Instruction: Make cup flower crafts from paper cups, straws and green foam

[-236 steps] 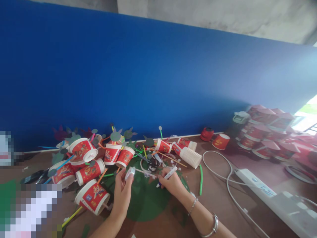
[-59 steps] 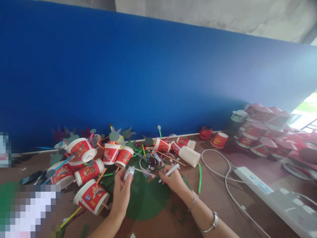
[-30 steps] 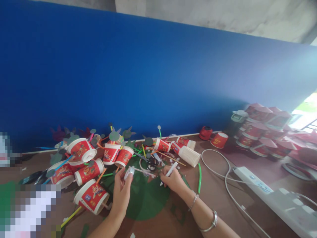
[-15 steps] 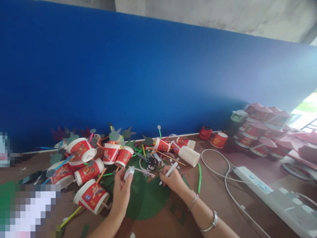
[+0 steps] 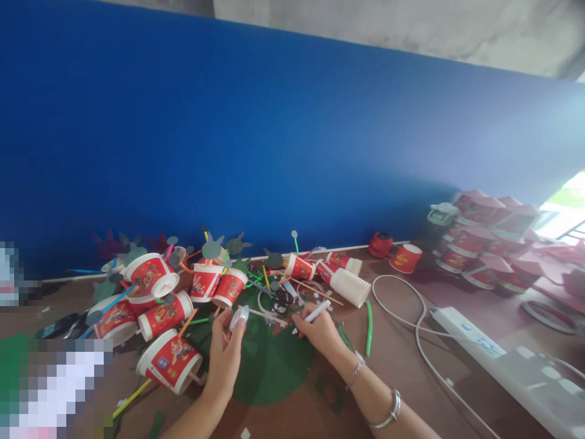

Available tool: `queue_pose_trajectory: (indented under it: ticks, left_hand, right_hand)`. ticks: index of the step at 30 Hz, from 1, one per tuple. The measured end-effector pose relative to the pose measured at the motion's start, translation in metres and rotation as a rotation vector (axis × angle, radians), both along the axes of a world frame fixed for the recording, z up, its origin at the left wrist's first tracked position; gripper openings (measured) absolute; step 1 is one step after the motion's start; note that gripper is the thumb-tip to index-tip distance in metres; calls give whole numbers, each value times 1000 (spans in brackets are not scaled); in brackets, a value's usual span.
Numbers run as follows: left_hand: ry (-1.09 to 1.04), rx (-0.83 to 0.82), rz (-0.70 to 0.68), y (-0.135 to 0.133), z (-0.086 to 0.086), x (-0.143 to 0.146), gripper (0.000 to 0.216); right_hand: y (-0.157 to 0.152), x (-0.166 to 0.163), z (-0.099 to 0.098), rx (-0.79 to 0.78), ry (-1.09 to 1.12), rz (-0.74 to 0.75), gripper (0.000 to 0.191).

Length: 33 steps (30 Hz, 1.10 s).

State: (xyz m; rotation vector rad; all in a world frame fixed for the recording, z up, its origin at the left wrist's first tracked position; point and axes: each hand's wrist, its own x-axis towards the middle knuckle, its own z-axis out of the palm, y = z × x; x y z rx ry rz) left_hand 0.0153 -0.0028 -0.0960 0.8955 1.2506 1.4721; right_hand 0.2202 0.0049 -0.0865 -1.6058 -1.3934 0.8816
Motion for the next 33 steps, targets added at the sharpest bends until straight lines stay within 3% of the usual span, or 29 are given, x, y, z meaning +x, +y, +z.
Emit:
queue_pose_trajectory:
  ticks: [20,27,33]
  left_hand:
    - [-12,-9,7,1,0,0,50]
    - [-15,-8,4,0,1,0,51]
    - [15,-4,10,1,-3,-1,49]
  right_hand:
    - [2,4,-8,35,71,48,22]
    - [-6,-3,-1,92,158,74,22]
    - [-9,-10,-1,21,59,127,23]
